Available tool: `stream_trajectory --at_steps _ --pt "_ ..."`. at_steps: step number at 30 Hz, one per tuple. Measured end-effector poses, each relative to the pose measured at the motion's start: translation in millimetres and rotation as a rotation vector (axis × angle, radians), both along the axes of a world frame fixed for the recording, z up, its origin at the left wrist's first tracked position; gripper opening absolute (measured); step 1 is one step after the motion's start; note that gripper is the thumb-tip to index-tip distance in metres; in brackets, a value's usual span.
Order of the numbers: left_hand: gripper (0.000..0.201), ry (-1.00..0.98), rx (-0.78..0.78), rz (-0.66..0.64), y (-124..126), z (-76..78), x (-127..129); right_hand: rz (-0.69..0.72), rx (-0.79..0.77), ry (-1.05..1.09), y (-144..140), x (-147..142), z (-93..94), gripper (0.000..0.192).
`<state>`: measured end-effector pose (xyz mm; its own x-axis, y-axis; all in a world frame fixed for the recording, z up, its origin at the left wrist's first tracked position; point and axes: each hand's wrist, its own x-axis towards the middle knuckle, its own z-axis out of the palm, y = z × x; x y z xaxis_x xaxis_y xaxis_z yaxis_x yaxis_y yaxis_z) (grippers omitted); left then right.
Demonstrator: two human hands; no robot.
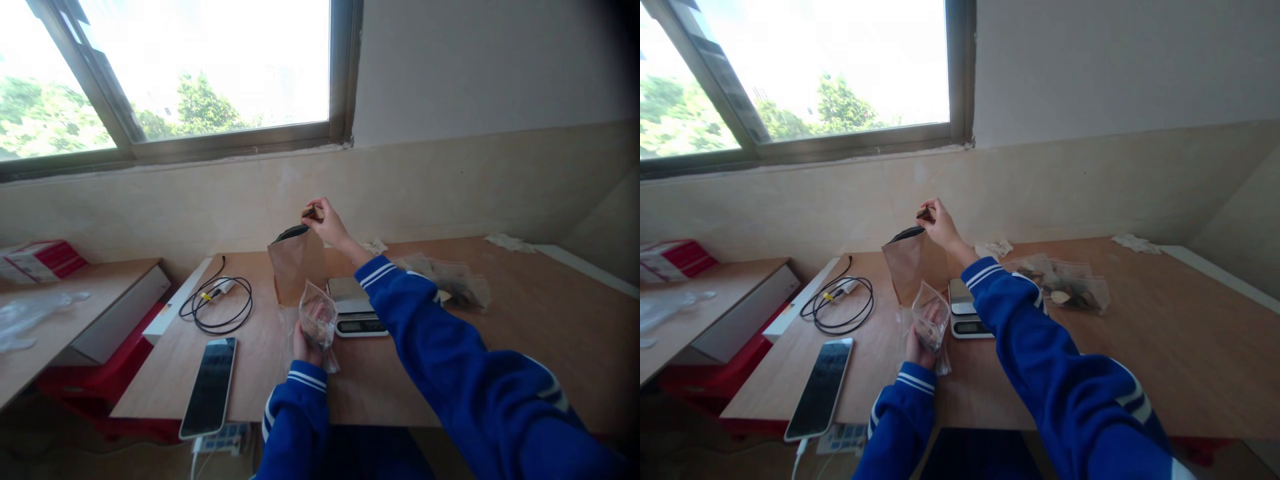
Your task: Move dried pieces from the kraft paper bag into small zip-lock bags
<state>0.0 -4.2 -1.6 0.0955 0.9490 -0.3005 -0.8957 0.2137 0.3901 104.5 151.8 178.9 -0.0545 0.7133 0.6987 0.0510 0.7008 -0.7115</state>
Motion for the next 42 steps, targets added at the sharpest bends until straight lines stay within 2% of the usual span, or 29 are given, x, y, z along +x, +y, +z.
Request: stream_trajectory --at_steps 4,7,10,16,28,33,38,42 --pt "0.048 -0.006 -0.007 -0.004 -0.1 -1.9 0.0 -0.005 0.042 -0.065 3.4 -4.0 -18.6 0.029" --pt "0.048 -0.013 -0.001 0.003 0.9 -4.1 0.1 -0.025 0.052 -0.113 4.6 -4.2 -24.4 0.030" --pt "0.047 -0.001 -0.010 0.000 1.6 -5.8 -0.7 -0.057 0.049 -0.147 7.7 -4.0 -23.1 0.031" --pt "0.048 -0.001 -0.004 -0.008 0.4 -4.8 -1.1 -0.213 0.056 -0.161 10.2 -3.2 -24.2 0.029" --pt "0.046 -0.032 0.027 -0.024 -2.7 -1.4 -0.7 -0.192 0.220 -0.412 1.4 -8.5 -19.2 0.031" --pt "0.046 -0.014 0.016 -0.012 -1.6 -0.4 -0.7 -0.200 0.238 -0.585 4.8 -5.7 -17.8 0.029" --pt "0.046 0.003 0.011 -0.005 1.2 -3.8 -1.1 -0.223 0.185 -0.742 -0.9 -3.0 -11.0 0.025" --pt "0.046 -0.004 0.016 0.001 2.1 -6.7 -1.6 -0.235 0.175 -0.782 -9.9 -0.7 -8.6 0.024"
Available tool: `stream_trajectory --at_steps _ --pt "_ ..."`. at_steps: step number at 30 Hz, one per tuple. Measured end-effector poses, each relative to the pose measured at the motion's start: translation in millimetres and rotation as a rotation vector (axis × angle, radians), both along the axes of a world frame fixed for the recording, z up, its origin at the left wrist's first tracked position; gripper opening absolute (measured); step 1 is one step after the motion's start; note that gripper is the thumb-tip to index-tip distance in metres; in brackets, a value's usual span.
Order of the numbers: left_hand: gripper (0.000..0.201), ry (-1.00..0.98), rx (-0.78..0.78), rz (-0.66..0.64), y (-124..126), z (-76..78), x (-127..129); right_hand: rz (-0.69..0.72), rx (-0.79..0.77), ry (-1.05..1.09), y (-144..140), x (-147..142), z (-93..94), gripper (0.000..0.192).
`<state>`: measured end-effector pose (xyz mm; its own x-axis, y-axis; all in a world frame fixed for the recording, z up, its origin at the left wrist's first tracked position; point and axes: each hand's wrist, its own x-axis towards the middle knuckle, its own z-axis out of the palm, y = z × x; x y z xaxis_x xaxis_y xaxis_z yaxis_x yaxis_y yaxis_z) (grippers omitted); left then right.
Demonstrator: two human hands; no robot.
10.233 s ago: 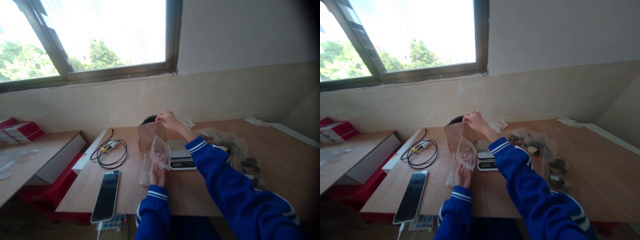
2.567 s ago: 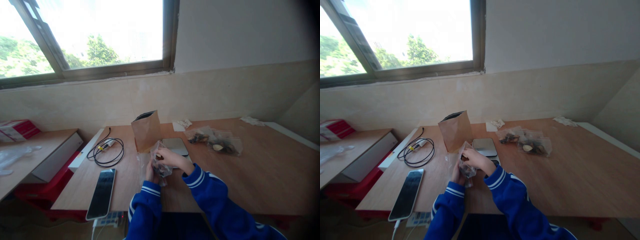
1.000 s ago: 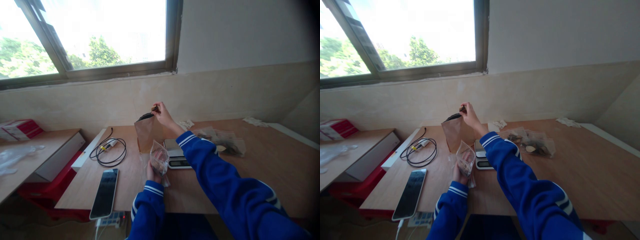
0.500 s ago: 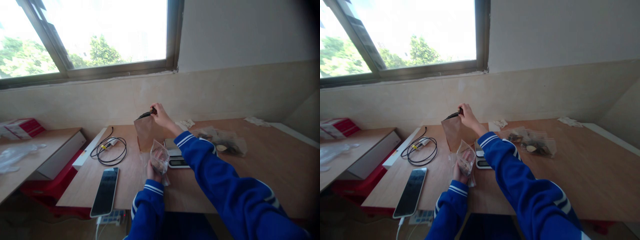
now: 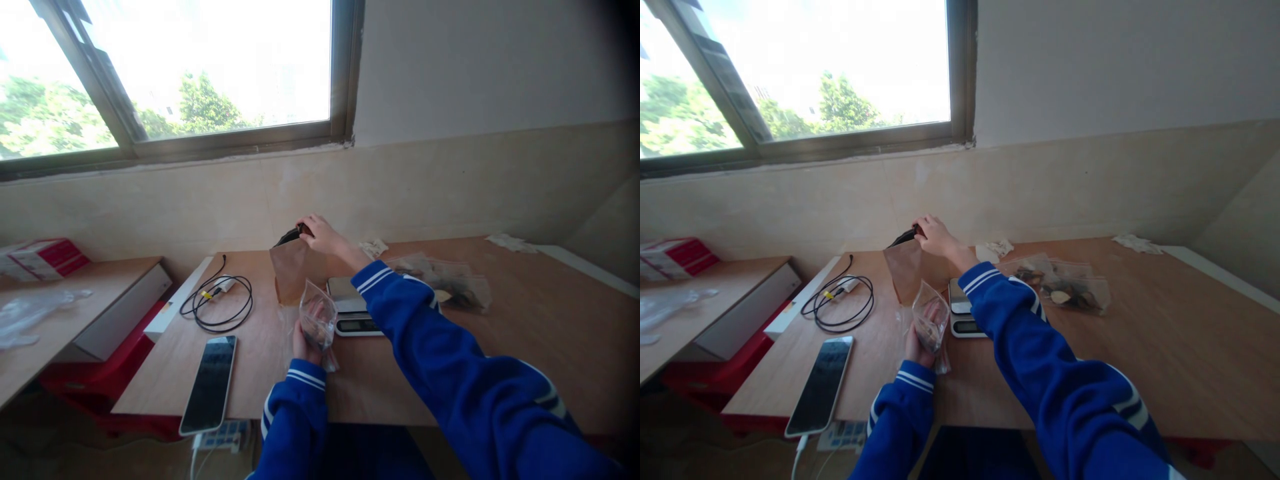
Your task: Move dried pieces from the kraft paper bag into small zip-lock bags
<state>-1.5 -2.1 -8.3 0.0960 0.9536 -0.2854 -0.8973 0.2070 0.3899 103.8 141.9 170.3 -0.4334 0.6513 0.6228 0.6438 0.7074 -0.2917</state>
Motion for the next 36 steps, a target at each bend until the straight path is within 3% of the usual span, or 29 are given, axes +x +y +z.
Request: stream_trajectory --at_steps 4,7,10,15,18,21,24,26,31,36 --pt "0.046 0.005 0.000 -0.003 -0.4 1.2 0.0 -0.033 0.023 0.059 -7.4 2.6 -2.1 0.036" --pt "0.045 0.001 0.006 -0.008 -1.4 3.2 0.3 -0.090 0.019 0.064 -11.6 3.8 -2.1 0.030" --pt "0.046 -0.008 0.015 -0.009 -1.8 3.4 0.4 -0.112 0.034 -0.041 -15.6 4.4 0.0 0.019" --pt "0.047 -0.014 0.017 -0.007 -1.3 1.6 -0.3 -0.090 0.093 -0.234 -23.1 3.5 -2.2 0.039" --pt "0.047 -0.003 0.015 -0.017 -2.0 0.9 -1.1 -0.095 0.125 -0.174 -31.4 1.8 -5.2 0.040" --pt "0.047 0.006 0.017 -0.014 -2.8 0.6 -1.3 -0.038 0.136 0.045 -48.5 -0.4 -1.0 0.033" --pt "0.046 0.019 0.024 -0.015 -3.0 0.8 -0.7 0.065 0.016 0.357 -73.5 -0.8 11.2 0.032" --pt "0.045 0.022 0.031 -0.015 -2.9 1.3 -0.2 0.156 -0.161 0.409 -89.8 1.2 18.8 0.032" --pt "0.040 0.027 0.032 -0.033 -2.2 4.9 0.7 0.338 -0.667 -0.079 -111.7 9.0 13.7 0.027" --pt "0.036 -0.028 0.067 0.007 -4.8 13.3 0.9 0.226 -0.691 -0.261 -117.5 11.6 -8.8 0.028"
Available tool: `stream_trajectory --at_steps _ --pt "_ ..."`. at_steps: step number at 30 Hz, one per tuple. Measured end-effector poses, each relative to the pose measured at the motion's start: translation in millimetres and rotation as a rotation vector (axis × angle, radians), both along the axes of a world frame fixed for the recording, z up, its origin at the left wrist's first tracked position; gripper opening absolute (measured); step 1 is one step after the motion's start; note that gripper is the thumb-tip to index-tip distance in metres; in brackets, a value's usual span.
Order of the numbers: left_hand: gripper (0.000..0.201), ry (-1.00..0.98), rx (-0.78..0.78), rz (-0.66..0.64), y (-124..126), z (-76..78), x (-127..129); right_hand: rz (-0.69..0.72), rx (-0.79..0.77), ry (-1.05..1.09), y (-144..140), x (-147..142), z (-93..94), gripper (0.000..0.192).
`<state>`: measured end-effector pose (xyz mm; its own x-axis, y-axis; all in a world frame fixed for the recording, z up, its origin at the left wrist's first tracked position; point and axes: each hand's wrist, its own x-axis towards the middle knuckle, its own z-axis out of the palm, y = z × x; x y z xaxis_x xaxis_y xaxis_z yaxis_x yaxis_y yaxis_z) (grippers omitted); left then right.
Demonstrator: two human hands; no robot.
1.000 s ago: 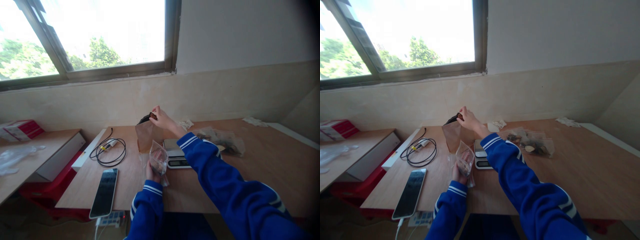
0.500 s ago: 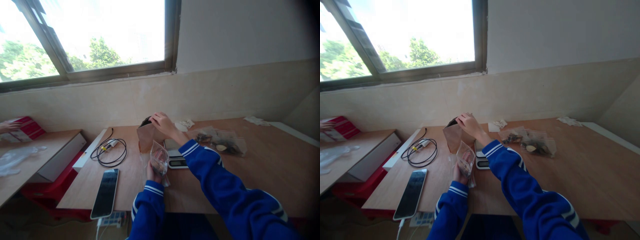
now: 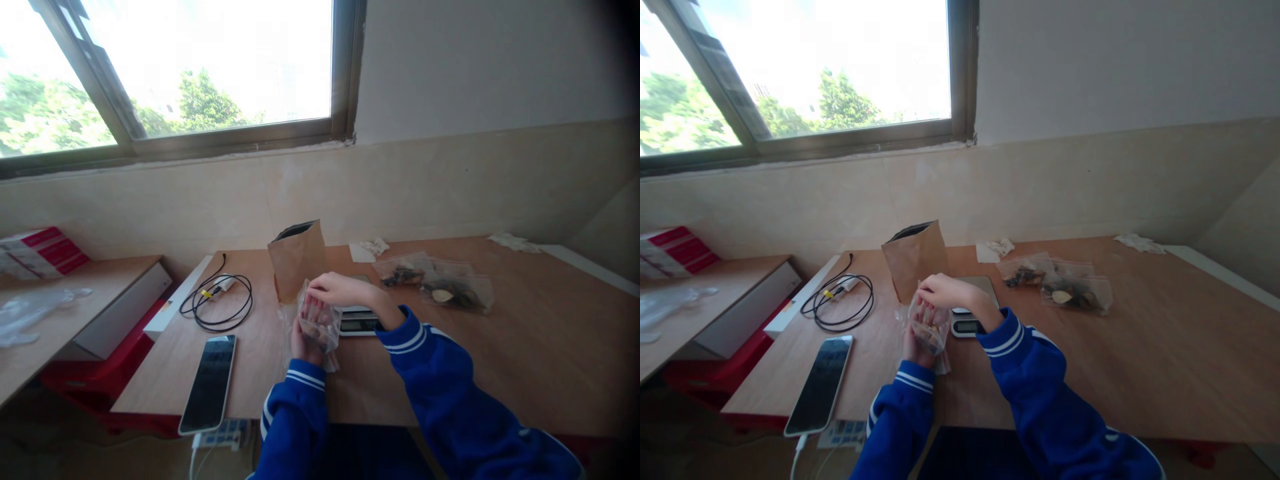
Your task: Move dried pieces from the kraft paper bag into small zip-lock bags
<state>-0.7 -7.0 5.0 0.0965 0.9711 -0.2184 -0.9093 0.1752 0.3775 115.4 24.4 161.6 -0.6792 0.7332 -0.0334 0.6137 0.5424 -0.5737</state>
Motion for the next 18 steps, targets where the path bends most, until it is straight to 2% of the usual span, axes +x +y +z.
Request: stream_trajectory --at_steps 4,6,10,16,18 --pt "0.035 -0.010 -0.004 -0.080 -5.4 6.7 -0.6 0.095 -0.106 -0.094 -7.3 -0.2 -11.7 0.019" --pt "0.037 -0.022 0.016 -0.102 -7.5 8.9 -0.9 0.142 -0.084 -0.184 -10.6 -1.1 -17.2 0.021" --pt "0.041 -0.014 0.024 -0.136 -9.8 10.7 -0.9 0.209 -0.035 -0.344 -14.0 -3.6 -27.9 0.013" --pt "0.043 -0.005 0.054 -0.162 -11.1 10.2 -0.3 0.184 -0.037 -0.419 -18.0 -5.8 -32.5 0.040" --pt "0.045 -0.010 0.064 -0.172 -10.9 9.8 0.0 0.177 -0.041 -0.425 -18.8 -6.3 -33.6 0.041"
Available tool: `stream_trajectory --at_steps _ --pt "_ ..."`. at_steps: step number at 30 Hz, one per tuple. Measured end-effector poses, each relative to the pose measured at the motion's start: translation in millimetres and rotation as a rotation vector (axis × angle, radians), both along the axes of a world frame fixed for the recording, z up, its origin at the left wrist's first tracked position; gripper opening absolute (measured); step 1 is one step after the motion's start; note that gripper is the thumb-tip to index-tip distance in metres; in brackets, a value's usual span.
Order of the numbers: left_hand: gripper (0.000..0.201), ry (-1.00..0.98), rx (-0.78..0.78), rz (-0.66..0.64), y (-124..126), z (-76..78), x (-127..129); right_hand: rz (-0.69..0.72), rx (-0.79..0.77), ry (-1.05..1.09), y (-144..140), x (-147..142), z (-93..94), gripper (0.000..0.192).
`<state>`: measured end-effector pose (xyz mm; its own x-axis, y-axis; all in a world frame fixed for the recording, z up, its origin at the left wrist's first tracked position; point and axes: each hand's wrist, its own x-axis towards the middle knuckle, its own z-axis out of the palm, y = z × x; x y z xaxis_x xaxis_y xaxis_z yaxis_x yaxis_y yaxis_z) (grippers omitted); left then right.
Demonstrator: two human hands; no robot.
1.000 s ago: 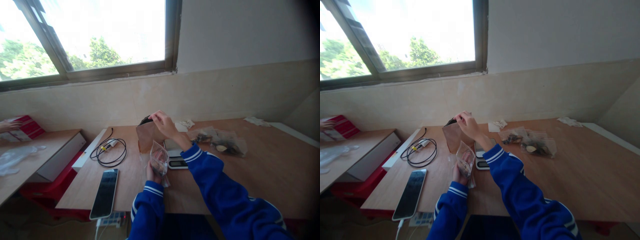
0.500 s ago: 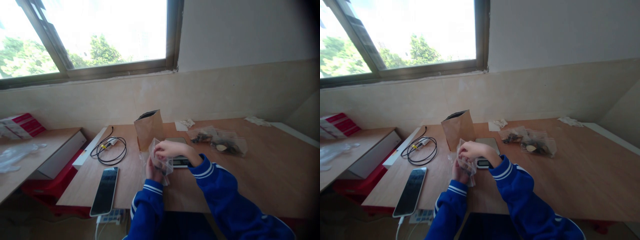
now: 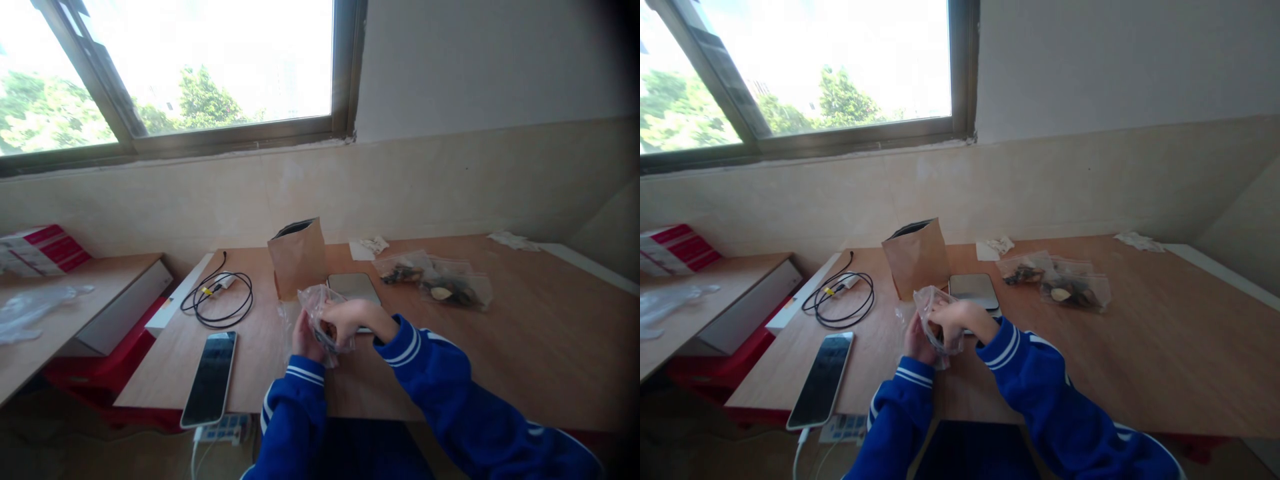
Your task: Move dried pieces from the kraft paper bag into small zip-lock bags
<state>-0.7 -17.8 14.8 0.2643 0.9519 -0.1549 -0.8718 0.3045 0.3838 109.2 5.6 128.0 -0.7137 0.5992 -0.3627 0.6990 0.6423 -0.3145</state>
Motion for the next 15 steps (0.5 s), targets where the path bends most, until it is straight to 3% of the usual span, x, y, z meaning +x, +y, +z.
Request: stream_trajectory --at_steps 8,15 --pt "0.047 -0.005 -0.025 0.013 2.5 -0.6 -0.1 0.072 -0.003 0.211 9.1 9.9 -22.9 0.032" --pt "0.047 0.037 -0.048 -0.014 3.1 -4.6 -0.6 0.024 0.009 0.035 0.6 4.9 -20.0 0.047"
